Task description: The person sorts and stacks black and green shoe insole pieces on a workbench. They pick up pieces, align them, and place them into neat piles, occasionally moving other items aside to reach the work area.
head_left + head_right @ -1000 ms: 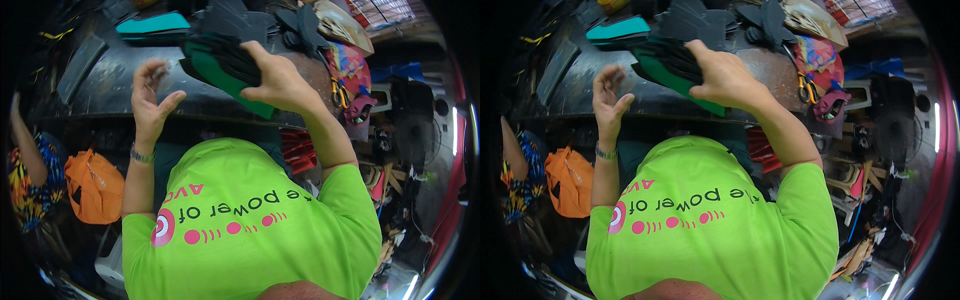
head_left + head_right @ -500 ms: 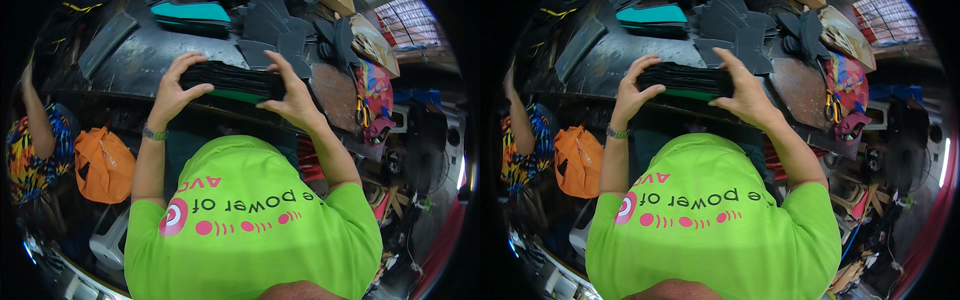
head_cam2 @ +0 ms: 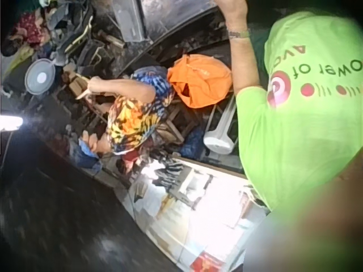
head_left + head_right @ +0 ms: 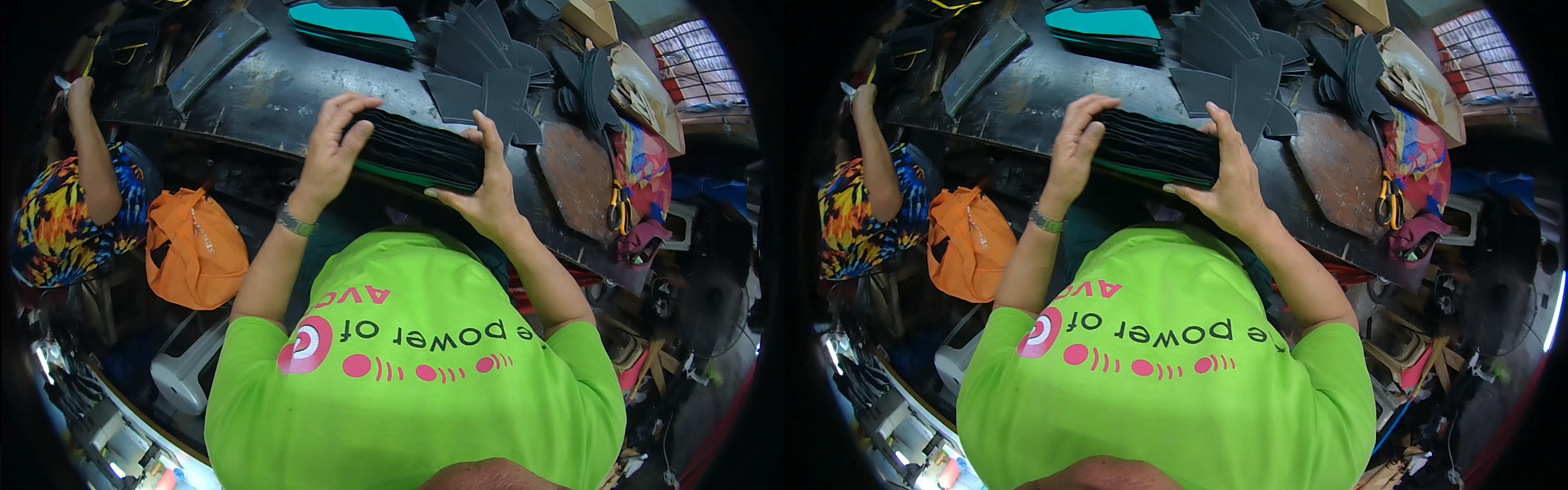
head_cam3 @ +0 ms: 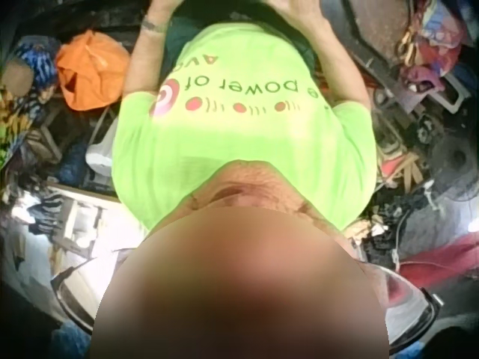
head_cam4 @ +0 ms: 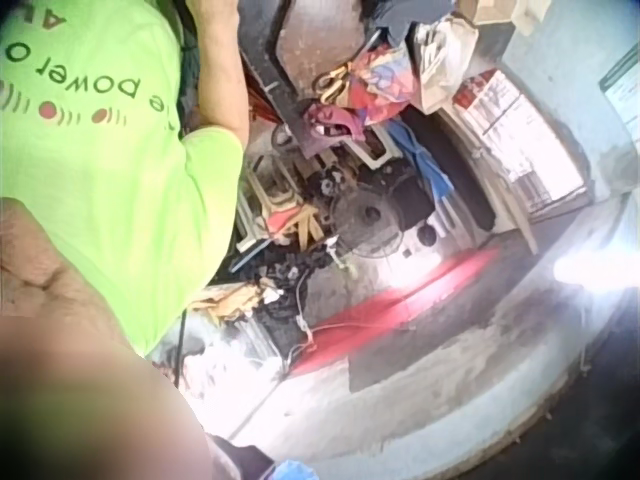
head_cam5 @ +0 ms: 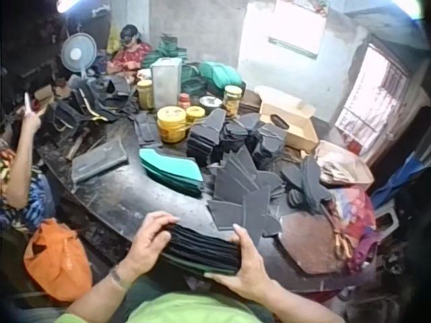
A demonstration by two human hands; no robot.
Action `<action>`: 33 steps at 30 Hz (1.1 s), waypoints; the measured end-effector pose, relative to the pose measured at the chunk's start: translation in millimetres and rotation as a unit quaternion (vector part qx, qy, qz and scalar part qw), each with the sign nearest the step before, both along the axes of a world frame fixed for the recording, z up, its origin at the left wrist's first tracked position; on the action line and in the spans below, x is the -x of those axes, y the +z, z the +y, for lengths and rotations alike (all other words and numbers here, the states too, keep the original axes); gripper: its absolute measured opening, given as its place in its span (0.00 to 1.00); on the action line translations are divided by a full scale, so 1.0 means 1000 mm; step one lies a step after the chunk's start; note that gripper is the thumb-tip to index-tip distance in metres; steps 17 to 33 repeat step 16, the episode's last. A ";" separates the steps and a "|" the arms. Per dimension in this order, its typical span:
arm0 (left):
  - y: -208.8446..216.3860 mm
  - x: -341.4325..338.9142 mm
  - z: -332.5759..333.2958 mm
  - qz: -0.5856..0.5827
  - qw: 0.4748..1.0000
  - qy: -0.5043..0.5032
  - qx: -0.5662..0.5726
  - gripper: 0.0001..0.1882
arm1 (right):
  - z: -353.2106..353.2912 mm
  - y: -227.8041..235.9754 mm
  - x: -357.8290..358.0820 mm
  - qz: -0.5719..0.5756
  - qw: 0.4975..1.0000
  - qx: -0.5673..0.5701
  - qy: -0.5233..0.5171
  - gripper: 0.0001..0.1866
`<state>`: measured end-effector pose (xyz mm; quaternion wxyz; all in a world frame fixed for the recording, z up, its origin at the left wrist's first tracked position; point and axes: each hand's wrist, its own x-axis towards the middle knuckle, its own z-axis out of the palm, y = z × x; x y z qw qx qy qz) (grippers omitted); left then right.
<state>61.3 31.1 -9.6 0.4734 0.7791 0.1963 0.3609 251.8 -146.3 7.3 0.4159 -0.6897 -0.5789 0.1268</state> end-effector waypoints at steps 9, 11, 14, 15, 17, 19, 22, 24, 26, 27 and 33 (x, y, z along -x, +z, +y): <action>0.024 0.020 0.011 0.168 0.972 -0.110 -0.125 0.43 | 0.001 -0.002 -0.010 0.058 0.996 -0.015 0.065 0.45; 0.021 0.019 0.014 0.176 0.969 -0.101 -0.144 0.43 | -0.001 -0.002 -0.010 0.043 0.998 0.012 0.046 0.44; 0.012 0.018 0.018 0.165 0.971 -0.119 -0.129 0.43 | -0.005 0.005 -0.013 0.029 0.996 0.074 0.047 0.44; 0.010 0.018 0.021 0.161 0.971 -0.132 -0.117 0.43 | -0.005 0.009 -0.016 0.020 0.994 0.089 0.058 0.44; 0.007 0.018 0.026 0.156 0.971 -0.144 -0.107 0.44 | -0.003 0.012 -0.020 0.014 0.990 0.115 0.081 0.46; 0.007 0.018 0.026 0.156 0.971 -0.144 -0.107 0.44 | -0.003 0.012 -0.020 0.014 0.990 0.115 0.081 0.46; 0.007 0.018 0.026 0.156 0.971 -0.144 -0.107 0.44 | -0.003 0.012 -0.020 0.014 0.990 0.115 0.081 0.46; 0.007 0.018 0.026 0.156 0.971 -0.144 -0.107 0.44 | -0.003 0.012 -0.020 0.014 0.990 0.115 0.081 0.46; 0.007 0.018 0.026 0.156 0.971 -0.144 -0.107 0.44 | -0.003 0.012 -0.020 0.014 0.990 0.115 0.081 0.46; 0.007 0.018 0.026 0.156 0.971 -0.144 -0.107 0.44 | -0.003 0.012 -0.020 0.014 0.990 0.115 0.081 0.46; 0.007 0.018 0.026 0.156 0.971 -0.144 -0.107 0.44 | -0.003 0.012 -0.020 0.014 0.990 0.115 0.081 0.46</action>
